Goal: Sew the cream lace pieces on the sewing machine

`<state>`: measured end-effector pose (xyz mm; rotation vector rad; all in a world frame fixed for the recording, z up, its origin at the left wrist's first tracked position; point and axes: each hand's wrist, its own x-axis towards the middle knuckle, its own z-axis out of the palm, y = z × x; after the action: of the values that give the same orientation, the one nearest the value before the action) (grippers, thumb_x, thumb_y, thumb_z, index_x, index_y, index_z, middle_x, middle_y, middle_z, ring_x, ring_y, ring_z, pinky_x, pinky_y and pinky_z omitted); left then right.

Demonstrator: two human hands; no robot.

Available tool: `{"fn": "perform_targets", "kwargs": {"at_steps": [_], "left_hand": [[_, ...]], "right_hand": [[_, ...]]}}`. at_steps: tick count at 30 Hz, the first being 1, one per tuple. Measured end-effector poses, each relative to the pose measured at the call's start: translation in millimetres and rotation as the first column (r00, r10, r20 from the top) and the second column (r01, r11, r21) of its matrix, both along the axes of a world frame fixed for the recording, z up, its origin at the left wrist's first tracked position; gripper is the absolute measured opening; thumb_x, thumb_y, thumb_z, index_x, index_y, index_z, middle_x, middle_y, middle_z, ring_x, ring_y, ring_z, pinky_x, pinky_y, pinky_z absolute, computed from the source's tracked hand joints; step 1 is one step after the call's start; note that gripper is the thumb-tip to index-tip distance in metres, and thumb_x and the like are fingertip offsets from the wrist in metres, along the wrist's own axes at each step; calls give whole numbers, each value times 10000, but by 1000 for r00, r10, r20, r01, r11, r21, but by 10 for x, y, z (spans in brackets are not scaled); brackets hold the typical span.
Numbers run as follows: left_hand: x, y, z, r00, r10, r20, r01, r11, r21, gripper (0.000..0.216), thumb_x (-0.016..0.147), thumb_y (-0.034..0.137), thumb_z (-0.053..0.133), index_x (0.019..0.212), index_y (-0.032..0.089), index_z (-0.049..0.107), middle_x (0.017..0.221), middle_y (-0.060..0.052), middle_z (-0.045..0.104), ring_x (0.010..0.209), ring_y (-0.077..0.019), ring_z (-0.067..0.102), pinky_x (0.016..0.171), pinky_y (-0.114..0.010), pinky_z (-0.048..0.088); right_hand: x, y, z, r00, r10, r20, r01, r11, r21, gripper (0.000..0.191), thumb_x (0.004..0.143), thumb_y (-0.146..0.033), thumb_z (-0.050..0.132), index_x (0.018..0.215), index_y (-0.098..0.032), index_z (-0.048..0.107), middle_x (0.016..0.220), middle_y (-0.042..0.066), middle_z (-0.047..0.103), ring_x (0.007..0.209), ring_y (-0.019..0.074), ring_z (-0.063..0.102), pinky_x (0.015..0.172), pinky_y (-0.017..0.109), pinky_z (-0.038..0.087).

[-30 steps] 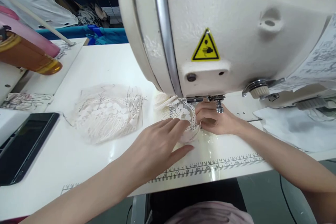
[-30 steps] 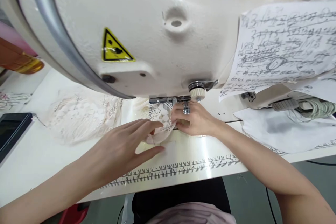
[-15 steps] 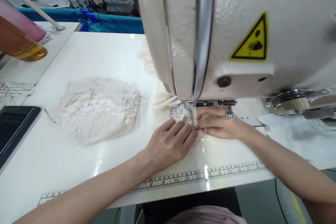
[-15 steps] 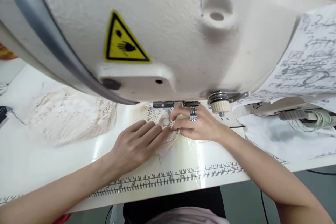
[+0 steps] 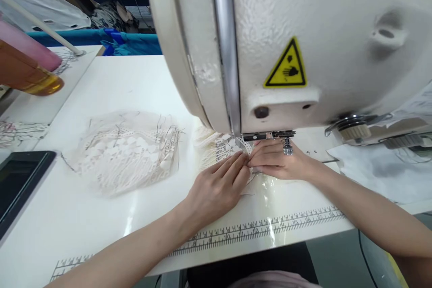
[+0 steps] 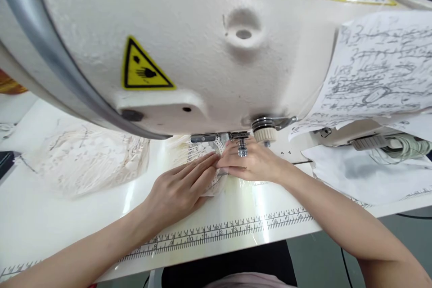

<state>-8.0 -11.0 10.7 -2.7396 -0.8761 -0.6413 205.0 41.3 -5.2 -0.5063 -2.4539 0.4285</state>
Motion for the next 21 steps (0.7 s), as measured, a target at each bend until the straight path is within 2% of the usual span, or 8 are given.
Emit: {"fn": "perform_targets", "kwargs": {"at_steps": [7,16,21], "left_hand": [[3,-8,-1,1000,25,-16,-25,1000,-14,213,849,60,439,1010,74,577,1136,-169,670,1102,-246,620,867,-341,576],[40,16,-25,1000,30,-6,-30,999,-33,217,861,38,405,994,80,571,1157,-164,661,1131,-238,601,882,-340,569],[46,37,-32,1000,21,13,-20,999,-50,192,880,57,432,1016,77,565,1162,-170,657,1145,-241,590,877,-345,572]], "right_hand": [[7,4,-40,997,17,-70,-19,999,-30,135,895,-210,561,993,-180,648,918,35,712,975,150,642,829,323,548],[55,-11,-52,994,-111,12,111,993,-37,165,889,-205,540,970,-231,682,934,40,708,902,166,659,802,329,546],[48,-14,-12,992,-119,44,122,990,-77,190,905,-206,505,989,-220,675,981,44,702,883,152,662,766,318,550]]}}
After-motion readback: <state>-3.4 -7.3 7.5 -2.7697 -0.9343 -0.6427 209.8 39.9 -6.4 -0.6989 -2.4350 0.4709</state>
